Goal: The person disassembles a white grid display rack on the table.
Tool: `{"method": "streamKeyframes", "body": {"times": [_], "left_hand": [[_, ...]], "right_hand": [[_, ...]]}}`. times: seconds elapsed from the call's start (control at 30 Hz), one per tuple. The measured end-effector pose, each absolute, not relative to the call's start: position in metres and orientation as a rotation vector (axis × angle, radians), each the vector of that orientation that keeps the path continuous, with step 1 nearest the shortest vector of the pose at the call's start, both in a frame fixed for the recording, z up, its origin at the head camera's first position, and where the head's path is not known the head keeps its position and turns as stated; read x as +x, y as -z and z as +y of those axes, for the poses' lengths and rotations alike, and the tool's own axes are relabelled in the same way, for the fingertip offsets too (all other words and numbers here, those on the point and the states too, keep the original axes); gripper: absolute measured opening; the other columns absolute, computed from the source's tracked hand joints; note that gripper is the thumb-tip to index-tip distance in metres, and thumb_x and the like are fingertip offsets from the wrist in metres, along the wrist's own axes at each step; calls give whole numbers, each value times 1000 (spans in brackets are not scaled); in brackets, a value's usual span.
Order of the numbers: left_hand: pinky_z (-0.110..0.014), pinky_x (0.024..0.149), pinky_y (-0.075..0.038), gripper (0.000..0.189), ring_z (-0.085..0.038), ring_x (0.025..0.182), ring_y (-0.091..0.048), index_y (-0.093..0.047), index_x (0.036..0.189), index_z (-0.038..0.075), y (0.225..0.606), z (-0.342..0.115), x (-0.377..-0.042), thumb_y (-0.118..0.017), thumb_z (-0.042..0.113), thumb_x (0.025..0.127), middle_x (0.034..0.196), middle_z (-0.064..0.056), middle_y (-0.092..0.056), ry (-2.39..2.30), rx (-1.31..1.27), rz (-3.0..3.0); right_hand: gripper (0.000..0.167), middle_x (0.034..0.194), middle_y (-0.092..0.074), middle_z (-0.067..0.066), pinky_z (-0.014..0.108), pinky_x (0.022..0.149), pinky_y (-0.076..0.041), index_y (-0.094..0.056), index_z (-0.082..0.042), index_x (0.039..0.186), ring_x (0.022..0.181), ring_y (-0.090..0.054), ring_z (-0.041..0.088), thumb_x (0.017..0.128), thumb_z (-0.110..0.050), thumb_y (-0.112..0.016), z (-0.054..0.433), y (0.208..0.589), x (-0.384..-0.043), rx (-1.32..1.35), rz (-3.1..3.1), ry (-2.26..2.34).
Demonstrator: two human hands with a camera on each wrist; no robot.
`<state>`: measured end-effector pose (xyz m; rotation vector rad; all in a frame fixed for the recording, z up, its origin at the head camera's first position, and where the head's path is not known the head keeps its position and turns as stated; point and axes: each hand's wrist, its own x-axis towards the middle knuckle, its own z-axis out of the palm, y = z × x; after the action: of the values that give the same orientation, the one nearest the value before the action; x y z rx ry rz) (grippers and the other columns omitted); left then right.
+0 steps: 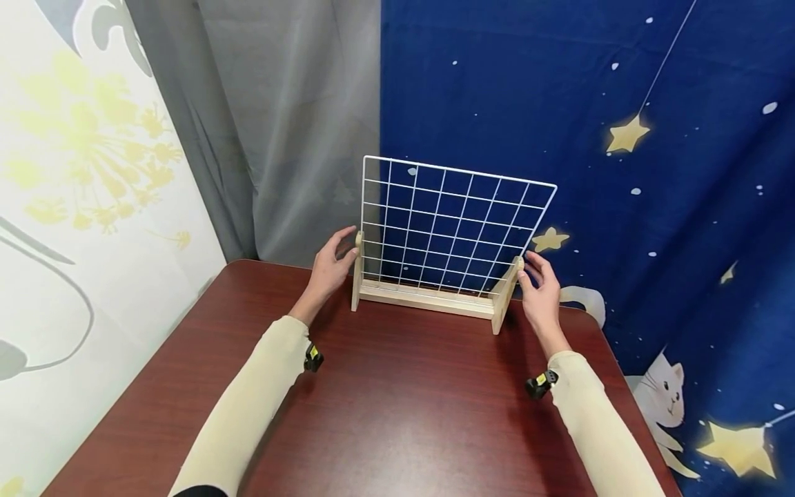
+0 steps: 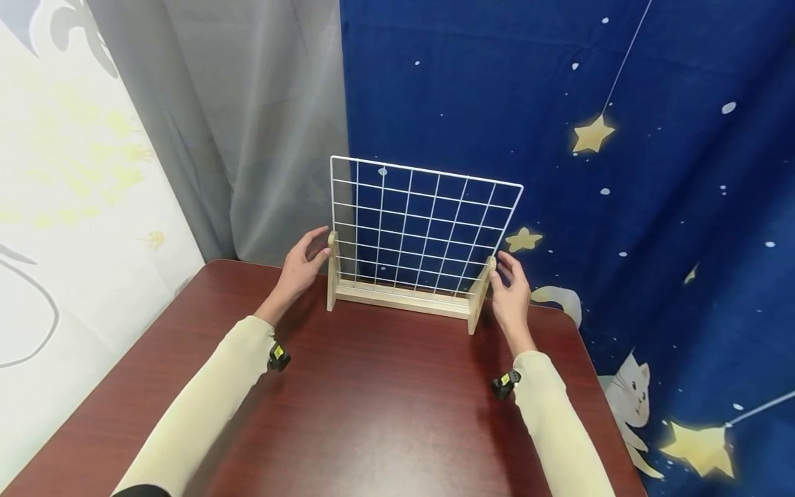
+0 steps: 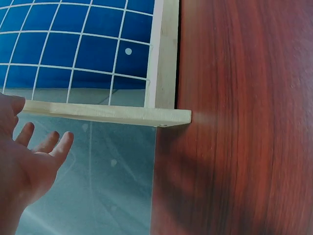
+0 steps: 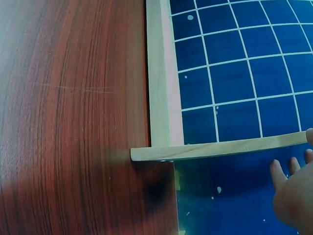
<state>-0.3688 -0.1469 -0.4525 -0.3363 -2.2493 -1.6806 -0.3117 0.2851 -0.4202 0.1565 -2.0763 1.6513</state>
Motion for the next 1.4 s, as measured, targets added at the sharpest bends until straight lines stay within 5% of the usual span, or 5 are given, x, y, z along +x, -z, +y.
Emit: {"method": "streamKeyframes", "body": {"times": [0.1, 0.37, 0.77, 1.1, 1.4], "left_hand": [[-50, 118, -47, 50, -40, 149, -50, -51, 157, 20, 453, -143, -372, -60, 16, 108, 165, -9, -48, 1742, -318, -2232], [-46, 118, -48, 45, -32, 148, -53, -53, 155, 22, 455, -138, -376, -58, 19, 110, 164, -7, -48, 1828, -281, -2205], [-51, 114, -51, 43, -32, 146, -55, -53, 155, 25, 450, -133, -383, -53, 18, 112, 165, -8, -47, 1840, -277, -2232], [-49, 110, -53, 39, -31, 143, -58, -55, 151, 20, 455, -138, -388, -54, 16, 111, 159, -11, -52, 1828, -316, -2206], [-46, 109, -54, 40, -32, 142, -59, -54, 150, 18, 454, -141, -387, -54, 14, 111, 158, -12, -52, 1833, -336, -2225]], "right_hand": [[46, 154, -53, 28, 22, 109, -50, -52, 8, 148, 145, -52, 44, 103, 9, -57, 284, 422, -313, 151, -2083, -1657], [43, 150, -52, 36, 7, 95, -50, -53, 10, 147, 139, -55, 47, 104, 7, -56, 282, 424, -315, 104, -2096, -1663], [41, 153, -56, 19, 6, 93, -49, -55, -3, 149, 139, -58, 38, 108, -1, -55, 296, 447, -339, 56, -2081, -1675], [41, 157, -51, 23, 6, 89, -51, -53, 5, 147, 142, -54, 43, 106, 5, -54, 287, 436, -335, 33, -2094, -1752], [37, 155, -53, 15, 22, 105, -48, -52, -3, 146, 141, -56, 33, 109, -1, -53, 289, 450, -346, 14, -2151, -1613]]}}
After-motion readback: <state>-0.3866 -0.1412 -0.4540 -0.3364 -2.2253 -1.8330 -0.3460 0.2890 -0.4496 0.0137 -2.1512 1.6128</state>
